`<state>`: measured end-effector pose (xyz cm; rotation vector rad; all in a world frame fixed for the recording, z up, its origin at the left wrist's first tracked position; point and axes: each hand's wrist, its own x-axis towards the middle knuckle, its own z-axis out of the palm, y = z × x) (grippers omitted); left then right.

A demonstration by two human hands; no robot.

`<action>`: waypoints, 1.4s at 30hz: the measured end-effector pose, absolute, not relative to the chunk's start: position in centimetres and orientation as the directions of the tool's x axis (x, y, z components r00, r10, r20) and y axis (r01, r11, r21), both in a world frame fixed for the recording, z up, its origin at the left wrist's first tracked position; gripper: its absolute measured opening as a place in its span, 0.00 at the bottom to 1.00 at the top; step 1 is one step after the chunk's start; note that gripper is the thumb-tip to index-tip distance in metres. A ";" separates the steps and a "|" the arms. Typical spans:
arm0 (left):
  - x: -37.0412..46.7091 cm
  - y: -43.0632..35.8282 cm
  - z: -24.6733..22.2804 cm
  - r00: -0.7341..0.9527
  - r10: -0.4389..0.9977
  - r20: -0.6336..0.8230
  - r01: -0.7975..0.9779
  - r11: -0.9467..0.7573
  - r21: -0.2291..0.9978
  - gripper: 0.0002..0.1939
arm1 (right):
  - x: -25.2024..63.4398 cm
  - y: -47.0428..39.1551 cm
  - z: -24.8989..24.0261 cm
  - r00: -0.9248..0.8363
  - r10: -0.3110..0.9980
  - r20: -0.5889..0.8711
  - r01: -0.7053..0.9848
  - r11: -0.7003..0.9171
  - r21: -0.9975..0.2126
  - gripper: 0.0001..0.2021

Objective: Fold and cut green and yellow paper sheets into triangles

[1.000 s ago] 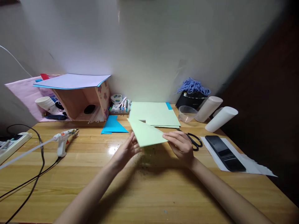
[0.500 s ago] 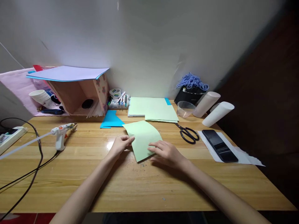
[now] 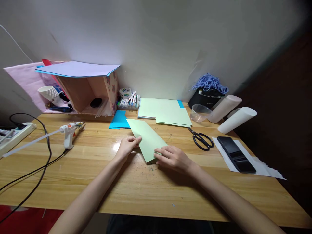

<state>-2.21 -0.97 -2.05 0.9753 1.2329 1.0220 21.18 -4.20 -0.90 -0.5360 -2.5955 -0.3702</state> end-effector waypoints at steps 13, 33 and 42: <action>-2.3 -1.2 -2.0 0.024 0.971 -0.238 0.033 0.237 0.971 0.23 | 21.2 -4.2 -0.5 -0.817 0.308 0.488 0.404 0.909 0.104 0.09; -2.8 -0.9 -1.3 0.162 0.974 -0.158 0.111 0.141 0.984 0.21 | 22.6 -4.2 0.2 -0.431 0.530 0.730 0.675 0.726 -0.129 0.16; -2.7 -1.1 -0.2 0.147 0.975 -0.168 0.041 0.163 0.986 0.20 | 23.0 -4.2 0.7 -0.401 0.517 0.756 0.569 0.788 -0.237 0.10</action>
